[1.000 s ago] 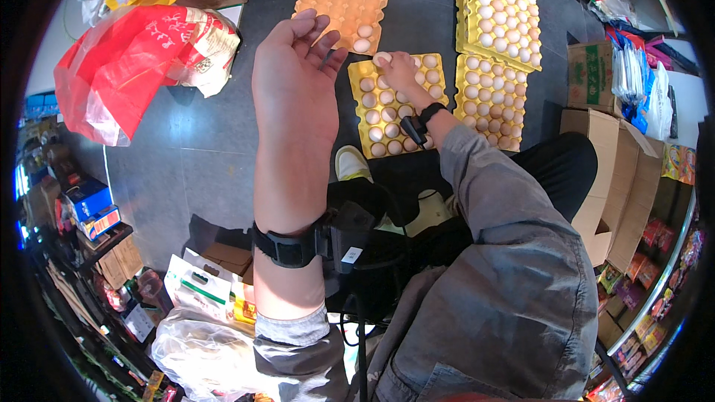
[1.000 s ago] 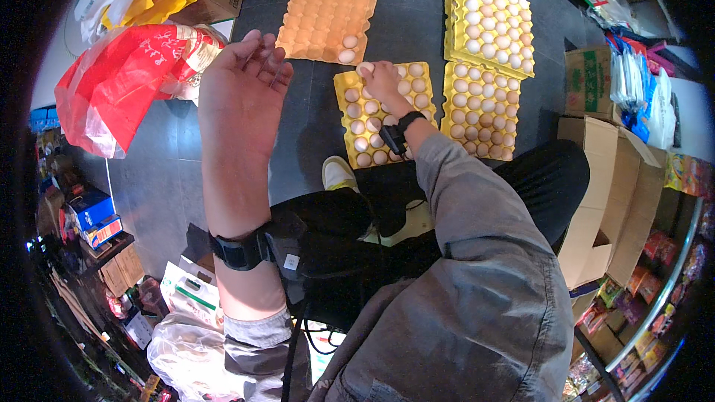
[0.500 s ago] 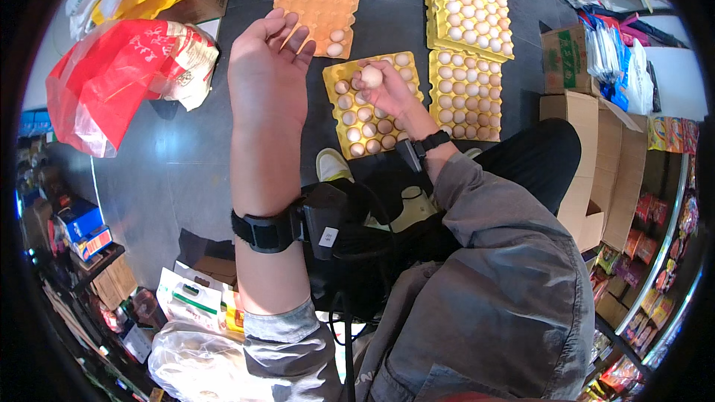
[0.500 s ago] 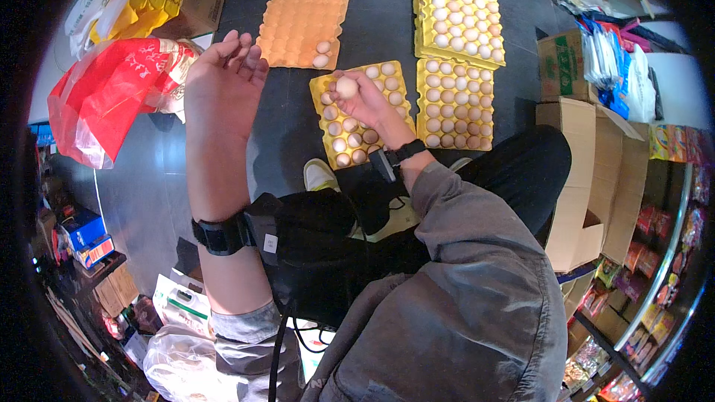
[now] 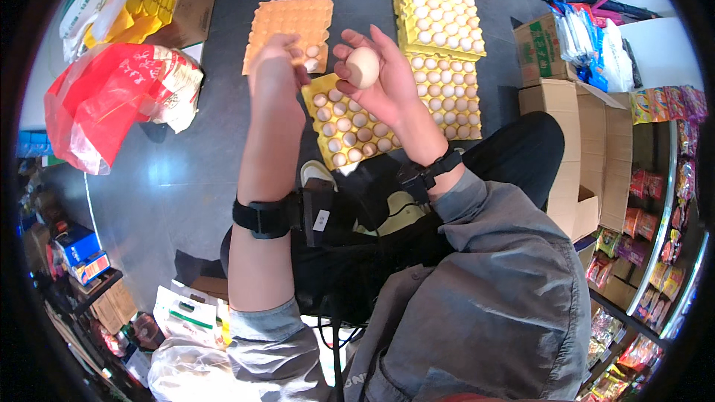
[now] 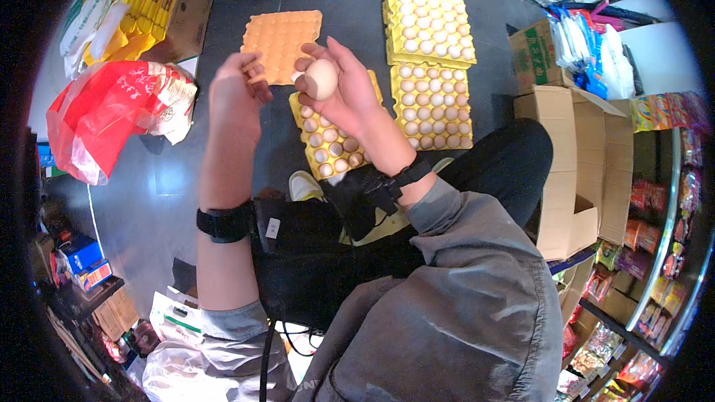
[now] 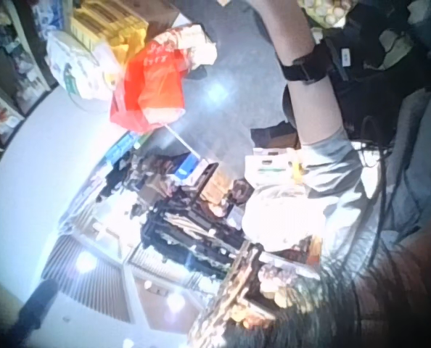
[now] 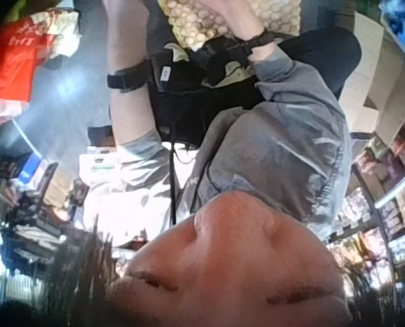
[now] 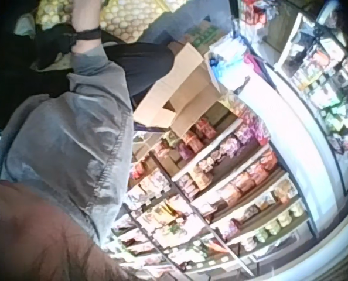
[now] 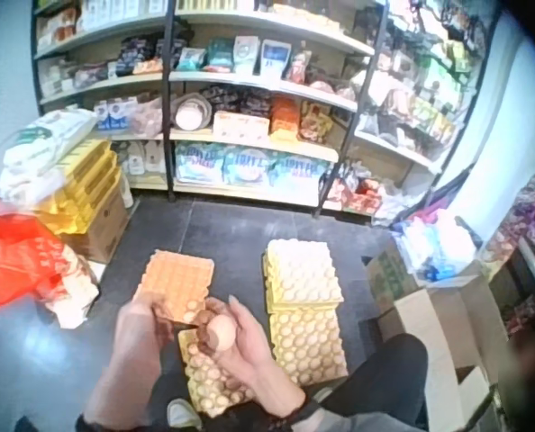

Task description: The person sits on the floor and sorts eggs between different cardboard and plastic egg trays by hand.

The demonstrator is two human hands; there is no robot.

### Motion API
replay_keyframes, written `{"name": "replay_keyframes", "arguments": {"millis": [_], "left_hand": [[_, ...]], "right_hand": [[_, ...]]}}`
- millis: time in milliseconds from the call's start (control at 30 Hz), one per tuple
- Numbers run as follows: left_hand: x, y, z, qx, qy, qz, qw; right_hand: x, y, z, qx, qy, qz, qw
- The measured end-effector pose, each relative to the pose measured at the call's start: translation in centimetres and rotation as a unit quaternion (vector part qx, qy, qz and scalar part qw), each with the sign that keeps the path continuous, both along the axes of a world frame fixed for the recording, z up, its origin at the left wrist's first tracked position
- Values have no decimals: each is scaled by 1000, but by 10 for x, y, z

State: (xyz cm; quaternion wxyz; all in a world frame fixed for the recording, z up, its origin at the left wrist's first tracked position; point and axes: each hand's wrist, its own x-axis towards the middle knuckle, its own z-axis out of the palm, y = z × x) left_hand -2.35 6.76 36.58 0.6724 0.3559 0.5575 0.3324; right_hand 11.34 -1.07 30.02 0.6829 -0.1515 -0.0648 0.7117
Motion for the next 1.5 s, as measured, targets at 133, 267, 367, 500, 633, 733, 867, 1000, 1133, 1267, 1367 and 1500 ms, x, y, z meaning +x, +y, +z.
{"name": "replay_keyframes", "arguments": {"millis": [133, 267, 367, 500, 633, 733, 867, 1000, 1133, 1267, 1367, 1500], "left_hand": [[45, -40, -35, -126, 18, -131, 983], [61, -77, -34, -105, -168, -100, 975], [82, -89, -38, -10, -270, -105, 957], [68, -90, -16, 30, -113, -213, 970], [49, -84, -9, 26, -173, -300, 938], [51, -99, -2, 74, -210, -298, 928], [51, -113, 5, 115, -214, -302, 922], [48, -116, 10, 180, -170, -315, 916], [52, -117, 9, 210, -190, -309, 908], [66, -128, -2, 285, -208, -236, 905], [70, -124, -1, 292, -197, -220, 910], [54, -103, 14, 107, -220, -233, 941]], "right_hand": [[16, -19, 11, -38, -219, -195, 955], [-1, -26, 18, -50, -334, -252, 907], [-2, -36, 24, -87, -413, -272, 865], [-1, -41, 28, -85, -361, -276, 887], [3, -54, 57, -94, -363, -229, 898], [5, -61, 66, -97, -322, -223, 915], [14, -66, 65, -63, -224, -230, 945], [18, -67, 59, 35, -122, -217, 968], [16, -67, 71, -16, -178, -228, 957], [16, -68, 64, -6, -218, -219, 951], [17, -69, 63, -10, -272, -222, 936], [19, -67, 69, 59, -290, -166, 941]]}}
